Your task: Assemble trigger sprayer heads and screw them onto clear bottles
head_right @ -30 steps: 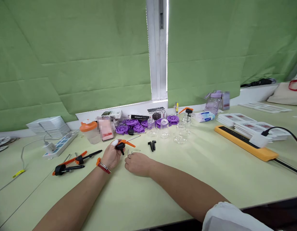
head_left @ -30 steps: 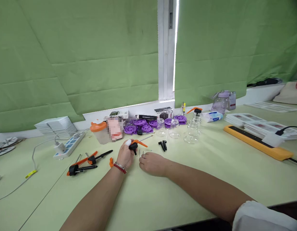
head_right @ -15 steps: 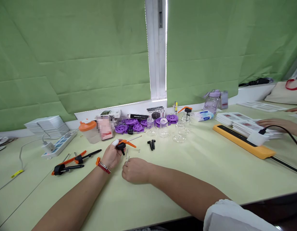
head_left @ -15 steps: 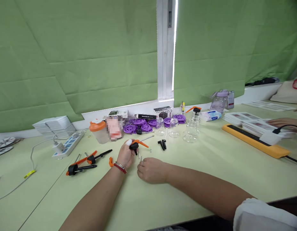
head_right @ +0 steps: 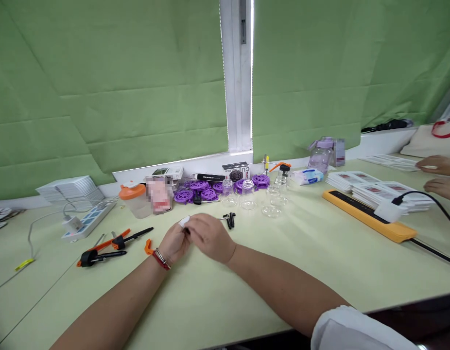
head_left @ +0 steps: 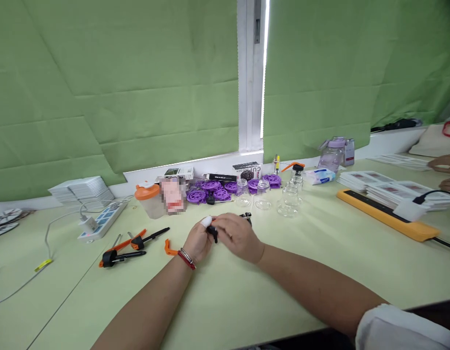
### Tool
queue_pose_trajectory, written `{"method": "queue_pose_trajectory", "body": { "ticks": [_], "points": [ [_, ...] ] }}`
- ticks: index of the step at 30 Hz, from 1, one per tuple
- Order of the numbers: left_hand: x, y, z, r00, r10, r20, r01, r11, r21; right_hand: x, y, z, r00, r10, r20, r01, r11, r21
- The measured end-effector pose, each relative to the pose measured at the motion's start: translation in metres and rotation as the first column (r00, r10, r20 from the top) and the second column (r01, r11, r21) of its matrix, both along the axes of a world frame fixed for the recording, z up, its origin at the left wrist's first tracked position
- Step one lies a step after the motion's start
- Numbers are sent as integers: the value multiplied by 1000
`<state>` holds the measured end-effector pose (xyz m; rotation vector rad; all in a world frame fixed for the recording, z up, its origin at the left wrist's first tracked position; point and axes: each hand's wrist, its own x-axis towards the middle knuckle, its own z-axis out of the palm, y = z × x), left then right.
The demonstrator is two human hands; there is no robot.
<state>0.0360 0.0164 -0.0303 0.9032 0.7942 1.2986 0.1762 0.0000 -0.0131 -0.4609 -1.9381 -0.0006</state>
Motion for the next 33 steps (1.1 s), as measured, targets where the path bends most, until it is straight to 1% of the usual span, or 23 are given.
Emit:
{"method": "queue_pose_trajectory", "body": {
  "ticks": [2, 3, 4, 6, 8, 9, 10, 14, 18, 21, 24, 28, 30, 33],
  "points": [
    [6, -3, -2, 999, -50, 7, 49, 998, 25, 7, 9, 4, 985, -32, -170, 2, 985, -172],
    [8, -5, -3, 996, -86, -2, 86, 996, 30, 9, 14, 3, 972, -47, -232, -17, 964, -266],
    [10, -7, -5, 992, -124, -13, 125, 992, 31, 10, 19, 1, 958, -56, -281, -52, 931, -361],
    [14, -10, -6, 983, -183, -23, 184, 983, 25, 10, 26, -6, 929, -64, -364, -148, 837, -527],
    [16, -12, -6, 979, -204, -19, 204, 979, 5, 8, 30, -11, 900, -69, -430, -239, 747, -620],
    [16, -13, -6, 978, -207, -15, 207, 978, -4, 7, 31, -12, 888, -73, -454, -267, 722, -638],
    [17, -13, -6, 978, -206, -12, 206, 979, -7, 6, 30, -12, 880, -75, -469, -283, 710, -645],
    [15, -13, -5, 979, -205, -21, 205, 979, -3, 5, 27, -7, 874, -79, -479, -288, 709, -643],
    [14, -11, -9, 978, -210, -2, 210, 978, 11, 4, 28, -10, 878, -69, -473, -322, 646, -692],
    [14, -10, -13, 978, -206, 21, 206, 979, 7, 3, 31, -15, 899, -68, -433, -305, 611, -730],
    [15, -10, -14, 979, -201, 32, 201, 979, -12, 5, 33, -15, 916, -65, -396, -283, 596, -752],
    [16, -12, -11, 980, -195, 30, 196, 980, -24, 8, 33, -15, 937, -68, -342, -241, 582, -777],
    [16, -13, -10, 980, -198, 23, 199, 980, -19, 9, 32, -16, 960, -55, -273, -189, 591, -784],
    [15, -11, -13, 980, -199, 26, 199, 980, -24, 11, 31, -17, 990, -10, -141, -106, 607, -787]
  ]
}}
